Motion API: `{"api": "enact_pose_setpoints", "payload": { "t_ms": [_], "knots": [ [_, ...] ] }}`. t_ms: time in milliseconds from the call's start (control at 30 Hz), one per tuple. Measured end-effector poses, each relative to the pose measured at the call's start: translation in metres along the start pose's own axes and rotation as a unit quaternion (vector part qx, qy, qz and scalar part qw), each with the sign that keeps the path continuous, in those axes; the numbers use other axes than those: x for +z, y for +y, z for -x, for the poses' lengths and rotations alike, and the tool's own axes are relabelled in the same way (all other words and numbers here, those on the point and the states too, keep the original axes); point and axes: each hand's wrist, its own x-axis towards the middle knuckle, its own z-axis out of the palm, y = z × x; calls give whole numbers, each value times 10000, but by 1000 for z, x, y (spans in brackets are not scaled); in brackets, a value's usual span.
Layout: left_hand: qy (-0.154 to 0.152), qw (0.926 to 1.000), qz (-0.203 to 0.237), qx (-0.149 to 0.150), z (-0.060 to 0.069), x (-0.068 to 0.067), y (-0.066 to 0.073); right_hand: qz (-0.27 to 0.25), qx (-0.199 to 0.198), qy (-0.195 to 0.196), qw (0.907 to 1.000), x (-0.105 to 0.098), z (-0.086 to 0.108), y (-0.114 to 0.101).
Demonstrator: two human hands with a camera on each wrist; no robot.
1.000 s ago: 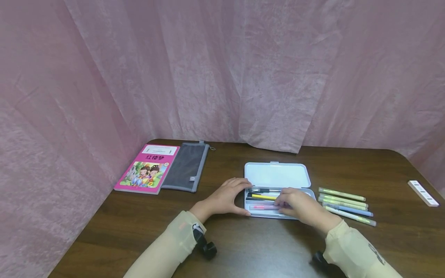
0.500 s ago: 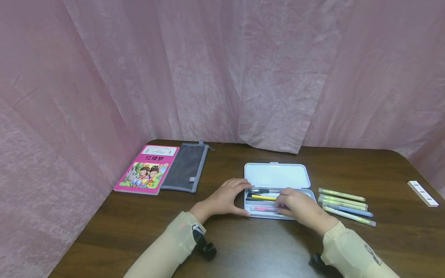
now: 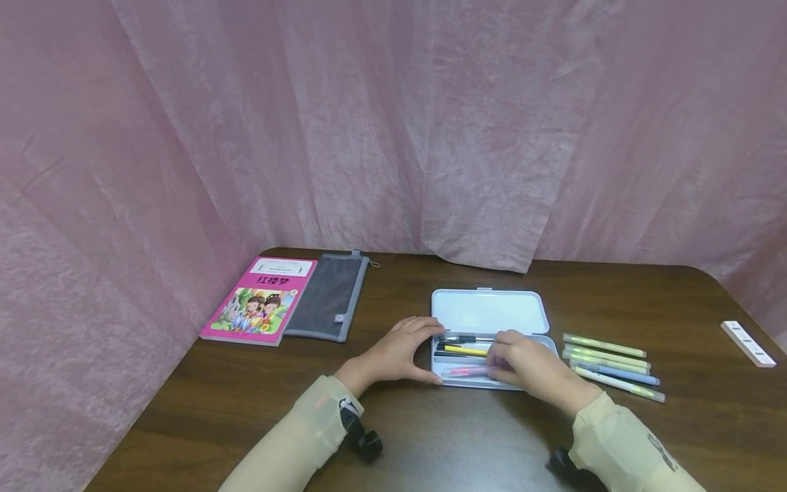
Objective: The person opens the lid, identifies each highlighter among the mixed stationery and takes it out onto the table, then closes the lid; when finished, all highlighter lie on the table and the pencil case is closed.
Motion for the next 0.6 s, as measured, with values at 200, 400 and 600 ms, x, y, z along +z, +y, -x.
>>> {"api": "enact_pose_setpoints", "payload": {
  "t_ms": [200,400,600],
  "knots": [
    [-2,10000,-16,-20,0,0,0,89,56,-38,9999,-5,-1,-1],
    [-4,10000,-22,-11,1,0,0,148,105,-62,9998,-15,0,-3],
    [15,10000,-52,18,0,1,-1,-12,291,-102,9995,-26,0,-4]
  ]
}}
